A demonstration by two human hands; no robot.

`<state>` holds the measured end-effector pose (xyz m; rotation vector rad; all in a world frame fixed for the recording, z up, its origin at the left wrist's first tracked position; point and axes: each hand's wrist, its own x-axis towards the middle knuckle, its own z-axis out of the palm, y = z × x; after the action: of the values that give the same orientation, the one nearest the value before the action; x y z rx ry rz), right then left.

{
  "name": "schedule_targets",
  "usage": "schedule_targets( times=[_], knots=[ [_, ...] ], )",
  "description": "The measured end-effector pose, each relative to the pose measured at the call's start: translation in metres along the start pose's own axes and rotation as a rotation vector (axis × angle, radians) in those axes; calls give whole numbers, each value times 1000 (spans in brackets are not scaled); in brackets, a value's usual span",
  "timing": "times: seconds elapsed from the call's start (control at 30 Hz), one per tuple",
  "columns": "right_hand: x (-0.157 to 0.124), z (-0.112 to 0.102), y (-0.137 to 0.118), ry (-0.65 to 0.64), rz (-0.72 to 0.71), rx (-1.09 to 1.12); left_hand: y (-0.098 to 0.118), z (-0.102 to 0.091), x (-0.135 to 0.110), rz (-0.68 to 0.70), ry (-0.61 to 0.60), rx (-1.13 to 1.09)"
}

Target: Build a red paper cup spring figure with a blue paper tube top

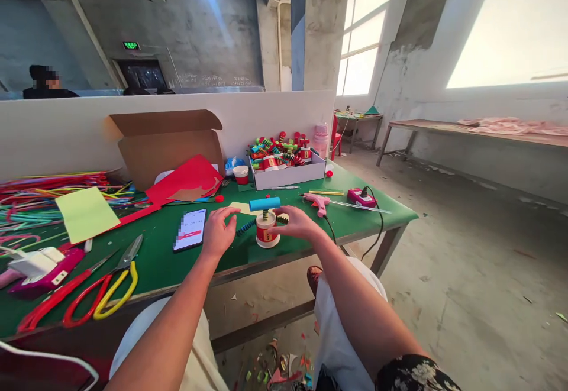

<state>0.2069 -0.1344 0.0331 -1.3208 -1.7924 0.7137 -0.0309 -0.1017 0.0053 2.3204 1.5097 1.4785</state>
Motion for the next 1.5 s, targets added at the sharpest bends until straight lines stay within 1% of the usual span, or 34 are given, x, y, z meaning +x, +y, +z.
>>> schedule_targets(
  times=[0.1, 0.23, 0.37, 0.5, 0.6, 0.7, 0.77, 0.87, 0.97, 1.03, 1.17, 1.27, 1.33, 1.43, 1.5],
  knots=[
    [2, 15, -3, 24, -49, -162, 0, 1, -1, 25, 18, 0],
    [5, 26, -5, 14, -55, -200, 0, 1, -3, 19, 2, 2],
    [4, 22, -8, 42, -34, -200, -1, -2, -5, 21, 9, -5],
    [14, 9, -8, 89, 12, -257, -5, -12, -2, 20, 65, -2],
    [36, 0, -3, 109, 18, -244, -10, -25, 0, 2, 125, 1],
    [67, -1, -1, 120, 8, -235, -13, -40, 0, -32, 156, -19],
    [91, 5, -2, 120, 7, -179, -12, -48, -2, -42, 152, -38],
    [125, 22, -5, 115, 33, -88, -6, -55, -6, -29, 132, -64],
    [155, 43, -4, 130, 50, -111, 4, -58, -11, -11, 92, -84],
    [171, 56, -2, 126, 49, -155, 12, -57, -16, 15, 43, -115],
    [192, 76, 6, 78, 57, -216, 31, -52, -29, 75, -67, -198],
    [202, 83, 11, 70, 81, -262, 45, -50, -38, 92, -165, -268],
    [206, 85, 14, 65, 105, -301, 53, -52, -41, 76, -251, -298],
    [211, 87, 17, 44, 126, -351, 61, -56, -44, 46, -382, -304],
    [213, 87, 17, 8, 124, -358, 62, -59, -44, 45, -427, -302]
  ],
)
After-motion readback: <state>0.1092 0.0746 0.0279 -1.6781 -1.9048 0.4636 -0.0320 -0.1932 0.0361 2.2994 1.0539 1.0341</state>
